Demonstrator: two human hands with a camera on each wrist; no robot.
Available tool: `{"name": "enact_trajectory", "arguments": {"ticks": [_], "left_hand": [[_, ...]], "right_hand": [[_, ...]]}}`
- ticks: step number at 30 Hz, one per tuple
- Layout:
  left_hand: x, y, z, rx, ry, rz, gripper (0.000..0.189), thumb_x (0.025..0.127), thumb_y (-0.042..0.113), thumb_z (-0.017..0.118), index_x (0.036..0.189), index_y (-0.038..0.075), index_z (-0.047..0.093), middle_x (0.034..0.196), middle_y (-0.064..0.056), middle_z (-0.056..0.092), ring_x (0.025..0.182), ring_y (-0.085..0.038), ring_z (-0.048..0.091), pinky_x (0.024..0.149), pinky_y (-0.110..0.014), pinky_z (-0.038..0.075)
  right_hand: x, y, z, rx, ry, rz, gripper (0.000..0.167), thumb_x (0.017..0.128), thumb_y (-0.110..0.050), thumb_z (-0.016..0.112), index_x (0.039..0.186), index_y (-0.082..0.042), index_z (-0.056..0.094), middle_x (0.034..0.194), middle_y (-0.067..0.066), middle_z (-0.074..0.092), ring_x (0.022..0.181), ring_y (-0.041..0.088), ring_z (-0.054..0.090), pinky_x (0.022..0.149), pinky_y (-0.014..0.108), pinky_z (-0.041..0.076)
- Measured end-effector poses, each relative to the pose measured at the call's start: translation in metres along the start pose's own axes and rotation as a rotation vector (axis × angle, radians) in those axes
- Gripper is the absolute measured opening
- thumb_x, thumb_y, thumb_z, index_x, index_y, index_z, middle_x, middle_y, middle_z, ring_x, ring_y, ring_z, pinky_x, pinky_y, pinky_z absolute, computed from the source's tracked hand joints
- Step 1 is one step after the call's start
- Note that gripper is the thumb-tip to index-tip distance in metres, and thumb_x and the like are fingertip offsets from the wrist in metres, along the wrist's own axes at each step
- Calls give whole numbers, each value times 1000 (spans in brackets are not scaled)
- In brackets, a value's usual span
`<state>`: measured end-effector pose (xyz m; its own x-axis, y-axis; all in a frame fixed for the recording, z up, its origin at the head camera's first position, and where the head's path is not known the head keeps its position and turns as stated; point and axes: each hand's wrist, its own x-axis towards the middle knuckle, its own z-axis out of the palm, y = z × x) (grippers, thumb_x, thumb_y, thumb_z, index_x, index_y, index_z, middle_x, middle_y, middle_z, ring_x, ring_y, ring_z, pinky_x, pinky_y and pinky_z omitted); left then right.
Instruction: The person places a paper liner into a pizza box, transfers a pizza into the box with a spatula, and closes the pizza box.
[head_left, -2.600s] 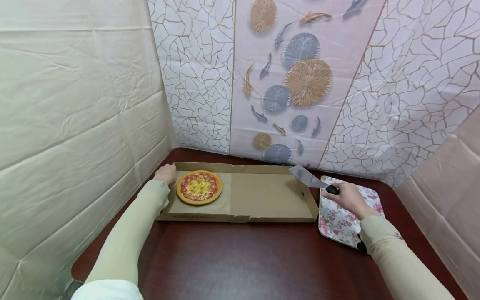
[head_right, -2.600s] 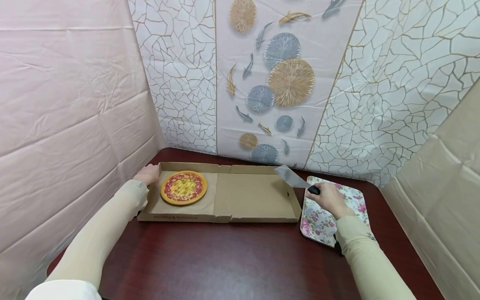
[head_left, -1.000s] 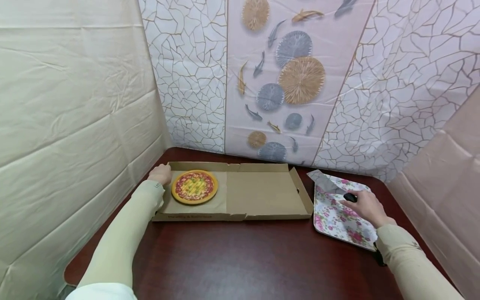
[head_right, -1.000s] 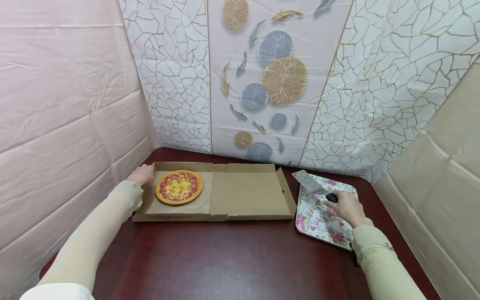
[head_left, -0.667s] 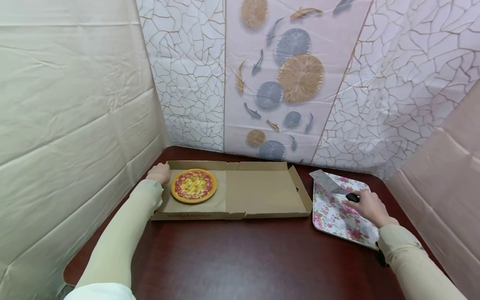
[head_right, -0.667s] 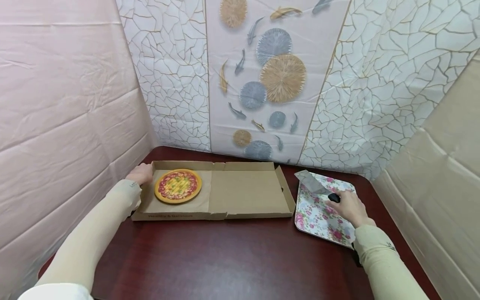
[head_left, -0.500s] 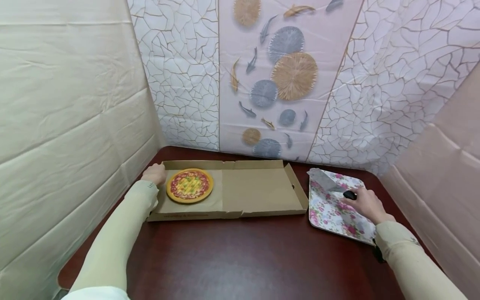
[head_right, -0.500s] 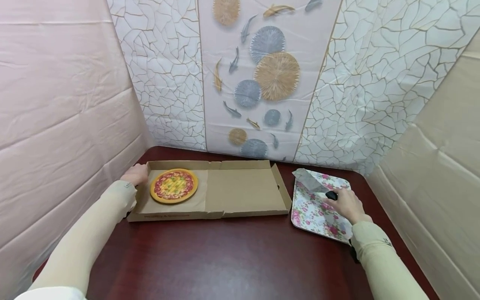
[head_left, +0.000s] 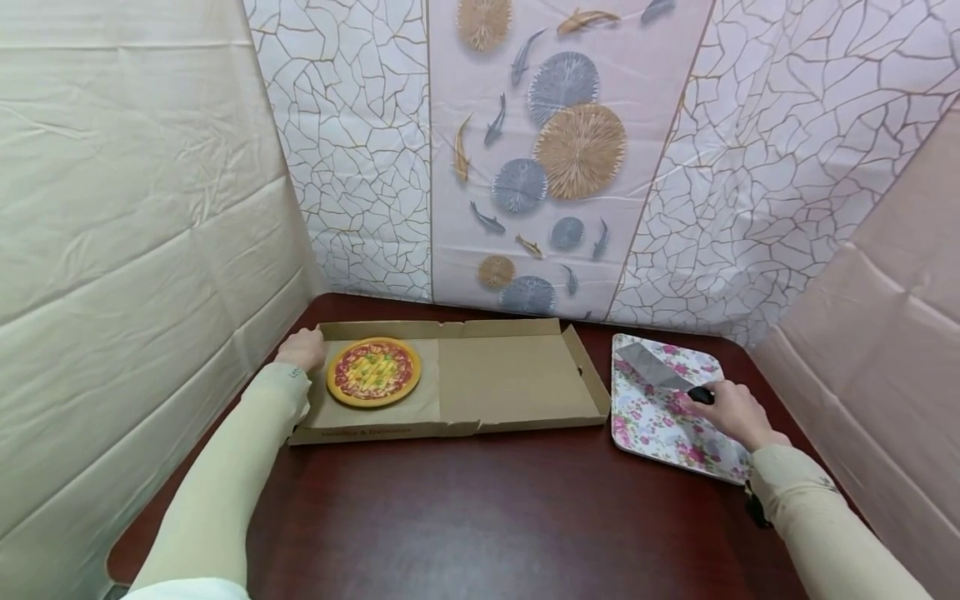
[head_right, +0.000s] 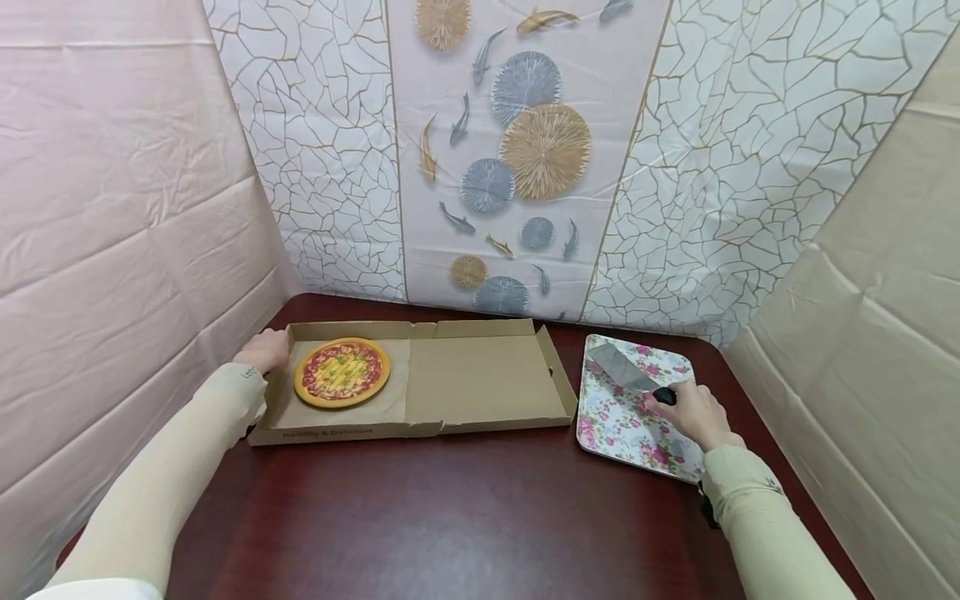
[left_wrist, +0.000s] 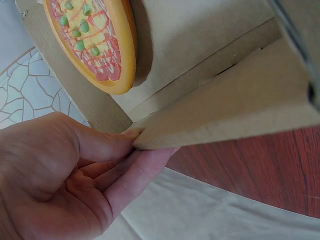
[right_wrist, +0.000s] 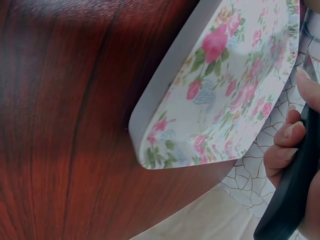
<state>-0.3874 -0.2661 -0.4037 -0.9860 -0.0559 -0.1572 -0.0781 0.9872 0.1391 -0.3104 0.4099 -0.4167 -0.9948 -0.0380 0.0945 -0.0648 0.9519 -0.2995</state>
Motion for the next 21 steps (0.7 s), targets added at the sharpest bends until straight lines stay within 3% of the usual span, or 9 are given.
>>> {"name": "enact_trajectory", "arguments": {"ticks": [3,10,15,21], "left_hand": [[-1,1,0,-1,2,-5,37,96,2,41,128,-12,50,117,-34,58,93,-39,62,68,-43,51],[-2,2,-1,-6,0,-15,32,92,0,46,121,-11,55,113,-32,60,82,-31,58,65,-39,49],[-2,1,-1,-12,5,-17,32,92,0,46,120,-11,56,111,-31,61,81,-31,58,63,-39,49],[-3,0,-2,-8,6,-10,31,93,1,44,119,-10,57,113,-32,60,83,-32,58,65,-40,49]], "right_hand": [[-2,3,1,9,-7,0,33,88,-37,67,84,-4,62,68,6,51,57,18,44,50,30,33],[-9,9,2,7,-6,12,47,88,-47,65,89,0,60,66,6,46,55,17,40,48,29,31],[-13,13,3,10,-15,19,40,89,-43,65,82,-4,59,63,4,44,52,16,39,47,29,30],[-15,17,2,2,-33,29,45,90,-42,64,99,2,64,70,9,55,57,18,45,49,31,34]]}}
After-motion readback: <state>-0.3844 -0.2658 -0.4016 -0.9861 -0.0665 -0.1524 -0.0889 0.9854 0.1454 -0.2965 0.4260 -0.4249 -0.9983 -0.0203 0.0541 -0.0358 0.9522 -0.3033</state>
